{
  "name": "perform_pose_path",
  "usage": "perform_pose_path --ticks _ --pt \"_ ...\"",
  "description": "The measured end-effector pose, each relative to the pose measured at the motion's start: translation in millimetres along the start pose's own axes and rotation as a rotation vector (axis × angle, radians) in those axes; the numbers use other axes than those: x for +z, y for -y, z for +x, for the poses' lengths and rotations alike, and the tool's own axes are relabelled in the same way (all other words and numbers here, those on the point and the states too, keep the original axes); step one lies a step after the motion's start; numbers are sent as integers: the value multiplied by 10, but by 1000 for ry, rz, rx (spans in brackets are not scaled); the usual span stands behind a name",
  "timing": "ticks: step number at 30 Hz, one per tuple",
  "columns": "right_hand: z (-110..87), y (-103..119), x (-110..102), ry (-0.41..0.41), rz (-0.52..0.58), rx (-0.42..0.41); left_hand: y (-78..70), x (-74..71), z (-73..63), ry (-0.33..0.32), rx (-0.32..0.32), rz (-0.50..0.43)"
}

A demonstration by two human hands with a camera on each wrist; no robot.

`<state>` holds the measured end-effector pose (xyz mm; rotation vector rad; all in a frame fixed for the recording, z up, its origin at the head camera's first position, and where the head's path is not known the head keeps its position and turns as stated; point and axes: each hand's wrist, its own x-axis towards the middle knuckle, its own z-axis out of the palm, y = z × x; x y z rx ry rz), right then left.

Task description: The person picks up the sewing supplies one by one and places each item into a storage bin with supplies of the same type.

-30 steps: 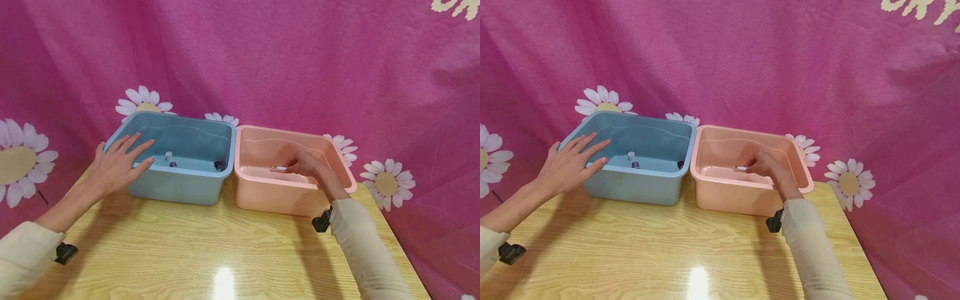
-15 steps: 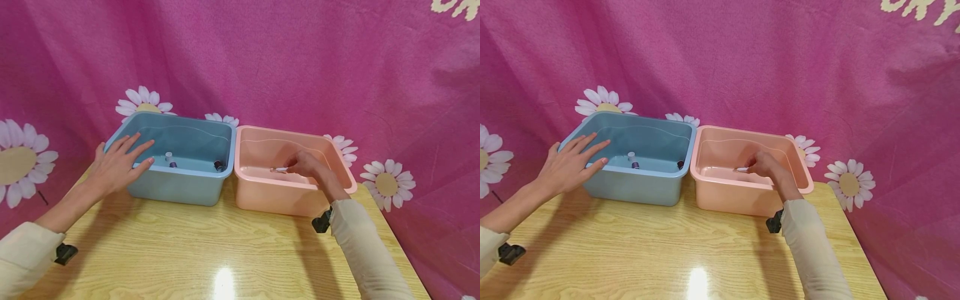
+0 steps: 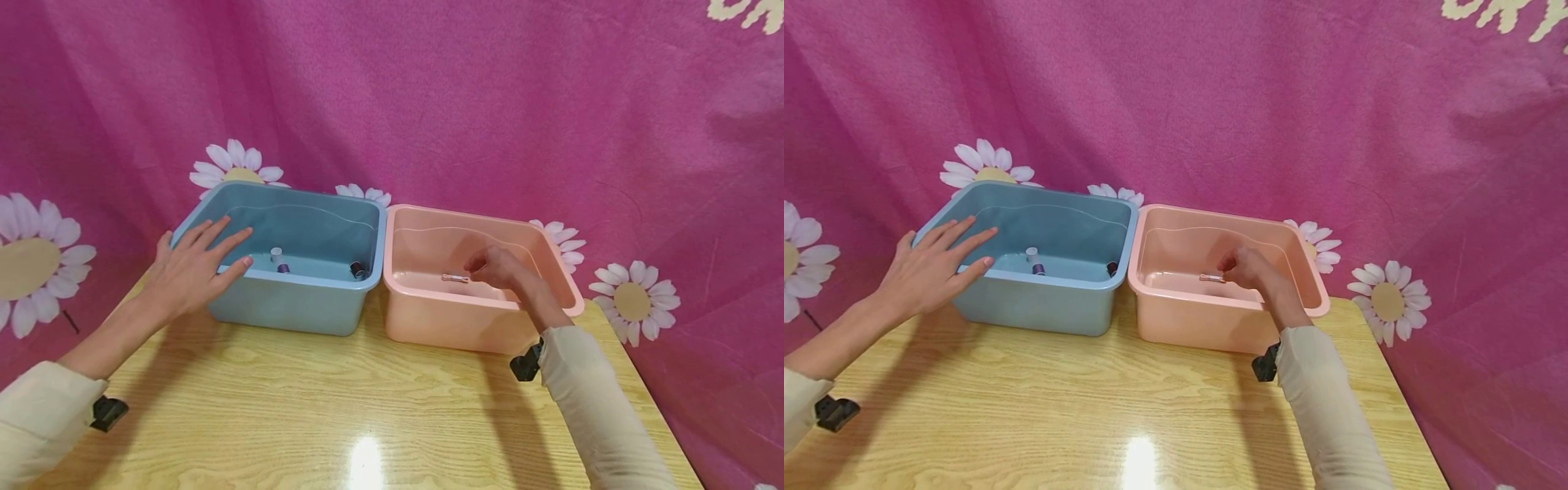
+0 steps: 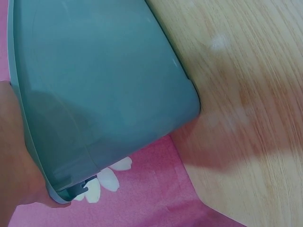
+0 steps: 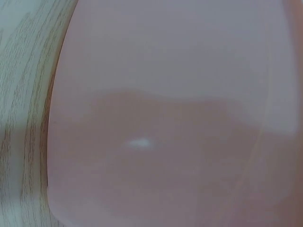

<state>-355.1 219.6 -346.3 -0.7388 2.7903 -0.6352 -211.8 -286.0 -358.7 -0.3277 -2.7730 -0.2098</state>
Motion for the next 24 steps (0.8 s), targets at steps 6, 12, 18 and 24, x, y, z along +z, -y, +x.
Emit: perform_pose_path --ticks 6,12,18,24 --pt "-20 3 -8 -27 -27 -14 -14 -3 1 11 -1 3" --pt "-62 35 -52 -112 -35 -30 -28 -15 7 22 -1 5" --pt "-136 90 -107 -190 -28 -67 -20 -28 1 20 -7 -1" --pt "-181 99 -124 -240 -27 -171 -7 -23 -5 6 -7 -13"
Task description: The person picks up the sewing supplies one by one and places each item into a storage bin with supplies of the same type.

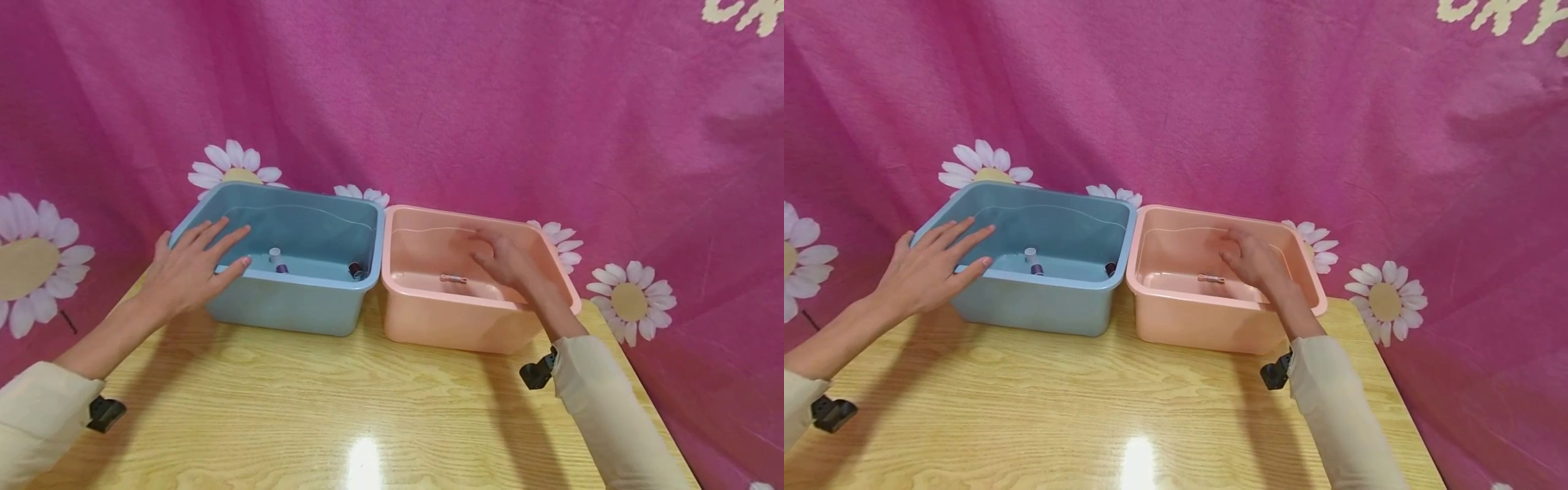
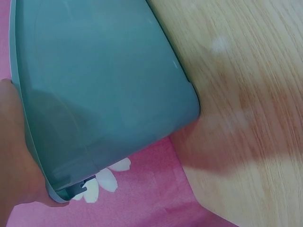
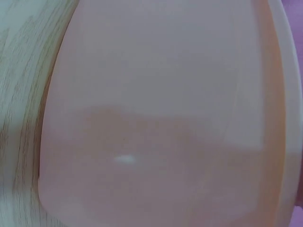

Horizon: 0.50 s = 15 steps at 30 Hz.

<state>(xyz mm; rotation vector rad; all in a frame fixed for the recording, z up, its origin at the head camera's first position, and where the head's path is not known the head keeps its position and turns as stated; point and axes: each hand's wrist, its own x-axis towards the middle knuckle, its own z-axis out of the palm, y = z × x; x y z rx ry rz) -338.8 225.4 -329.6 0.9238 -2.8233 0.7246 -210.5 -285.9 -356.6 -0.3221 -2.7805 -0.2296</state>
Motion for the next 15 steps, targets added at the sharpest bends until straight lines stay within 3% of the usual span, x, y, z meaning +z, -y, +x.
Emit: perform_pose_path --ticks 6,15 --pt "-55 31 -38 -53 -131 -39 13 7 3 -24 4 -11" --pt "-194 87 -112 -65 -201 -55 -11 -5 1 -18 8 -26"
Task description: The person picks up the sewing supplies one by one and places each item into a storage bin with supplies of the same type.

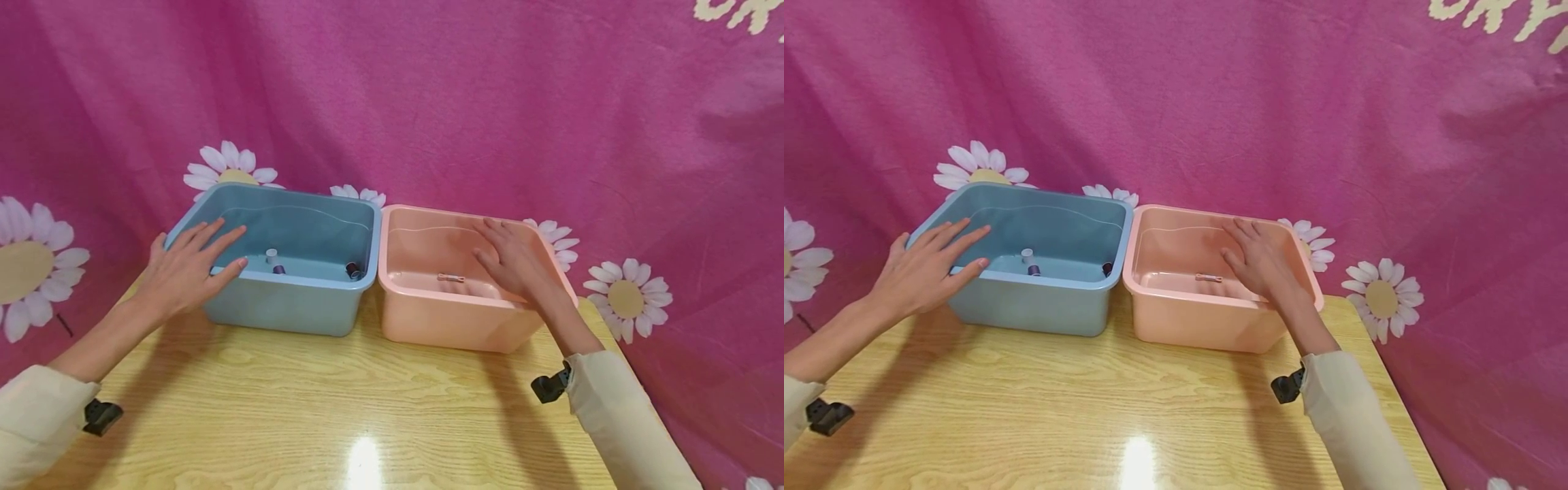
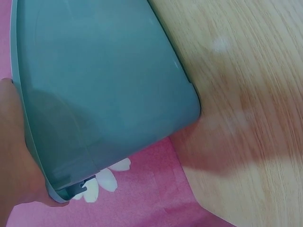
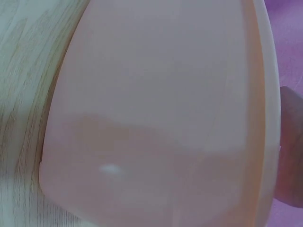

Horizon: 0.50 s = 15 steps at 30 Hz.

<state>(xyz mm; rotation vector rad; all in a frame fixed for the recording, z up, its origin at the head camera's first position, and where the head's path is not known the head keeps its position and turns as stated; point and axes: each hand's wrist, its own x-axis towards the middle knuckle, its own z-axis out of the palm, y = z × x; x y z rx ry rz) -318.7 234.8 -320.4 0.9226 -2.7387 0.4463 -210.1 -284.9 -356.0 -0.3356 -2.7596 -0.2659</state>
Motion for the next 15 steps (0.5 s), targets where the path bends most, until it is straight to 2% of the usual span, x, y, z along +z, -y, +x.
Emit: perform_pose_path --ticks 7,15 --pt "-95 53 -62 -92 -85 -41 0 -15 -7 13 -6 -4" --pt "-237 103 -138 -155 -96 -44 10 -9 1 16 -1 -6"
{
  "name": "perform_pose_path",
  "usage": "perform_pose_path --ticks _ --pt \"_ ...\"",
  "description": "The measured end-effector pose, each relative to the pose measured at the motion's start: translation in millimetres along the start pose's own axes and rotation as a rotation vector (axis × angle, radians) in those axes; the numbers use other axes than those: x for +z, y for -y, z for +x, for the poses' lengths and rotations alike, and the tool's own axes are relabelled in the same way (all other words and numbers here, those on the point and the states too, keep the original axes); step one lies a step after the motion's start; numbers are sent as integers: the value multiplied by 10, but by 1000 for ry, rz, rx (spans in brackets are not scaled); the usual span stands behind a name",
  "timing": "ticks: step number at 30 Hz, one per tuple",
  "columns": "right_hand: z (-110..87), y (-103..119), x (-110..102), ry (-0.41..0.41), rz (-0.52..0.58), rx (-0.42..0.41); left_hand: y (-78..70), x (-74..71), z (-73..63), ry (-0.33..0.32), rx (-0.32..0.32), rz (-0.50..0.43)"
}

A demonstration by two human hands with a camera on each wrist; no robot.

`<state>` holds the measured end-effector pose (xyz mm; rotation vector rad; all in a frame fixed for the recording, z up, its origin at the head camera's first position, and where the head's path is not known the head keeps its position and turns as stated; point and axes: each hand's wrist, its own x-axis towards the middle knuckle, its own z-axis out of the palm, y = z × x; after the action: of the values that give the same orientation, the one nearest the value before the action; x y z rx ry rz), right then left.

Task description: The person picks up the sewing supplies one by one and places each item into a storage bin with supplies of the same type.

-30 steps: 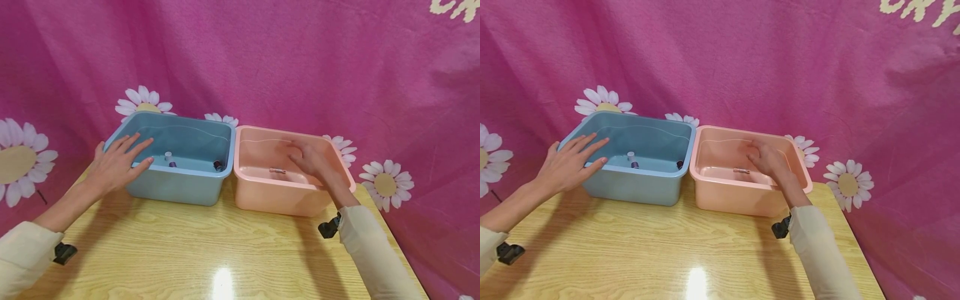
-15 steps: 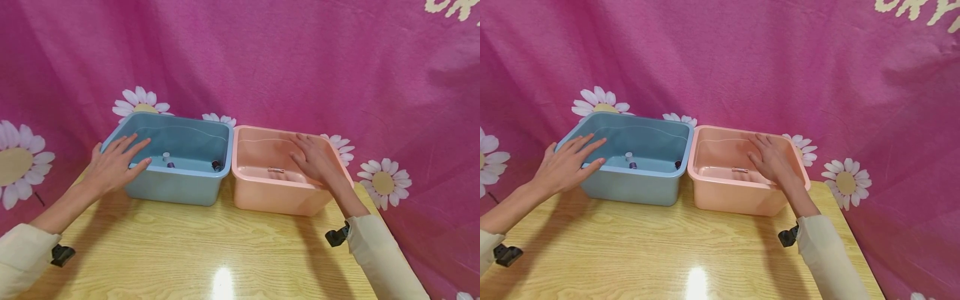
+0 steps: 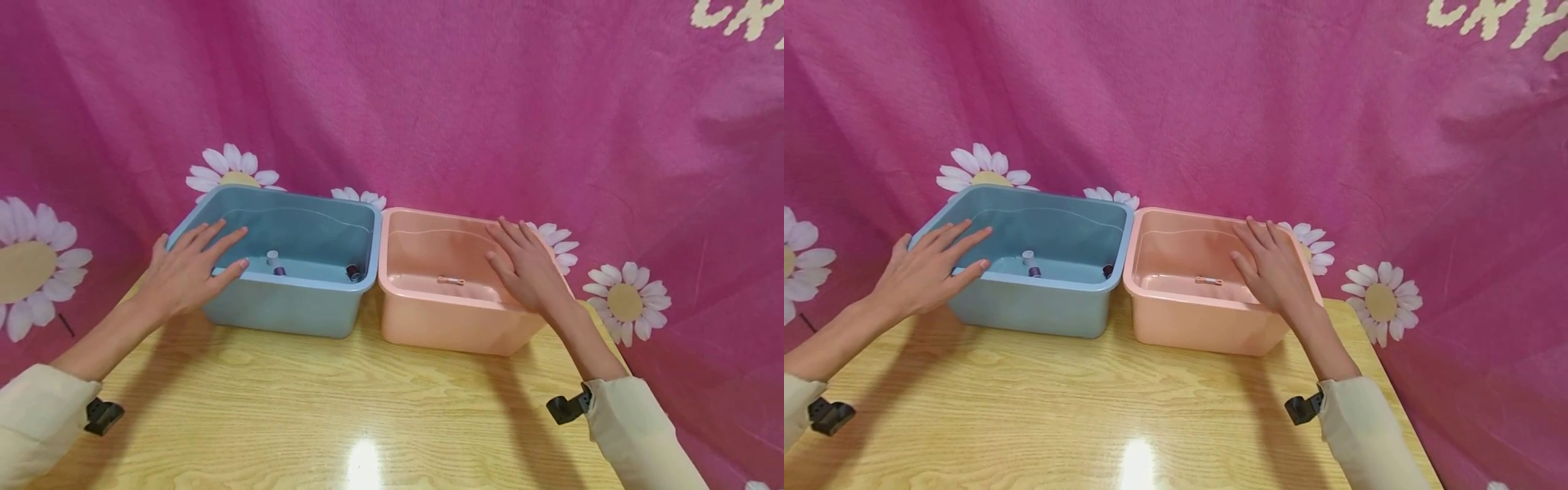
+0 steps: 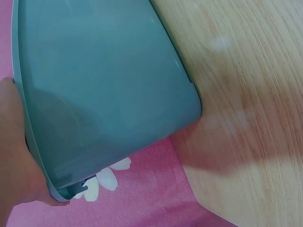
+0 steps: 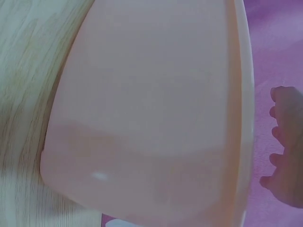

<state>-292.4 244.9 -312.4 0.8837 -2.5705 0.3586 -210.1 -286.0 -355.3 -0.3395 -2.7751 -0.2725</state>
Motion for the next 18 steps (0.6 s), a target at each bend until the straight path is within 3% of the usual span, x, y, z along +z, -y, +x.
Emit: perform_pose_path --ticks 11,18 --pt "-207 15 -91 -70 -32 -44 -8 -1 -12 20 -4 4" --pt "-352 49 -172 -37 -20 28 -5 -11 8 31 -5 3"
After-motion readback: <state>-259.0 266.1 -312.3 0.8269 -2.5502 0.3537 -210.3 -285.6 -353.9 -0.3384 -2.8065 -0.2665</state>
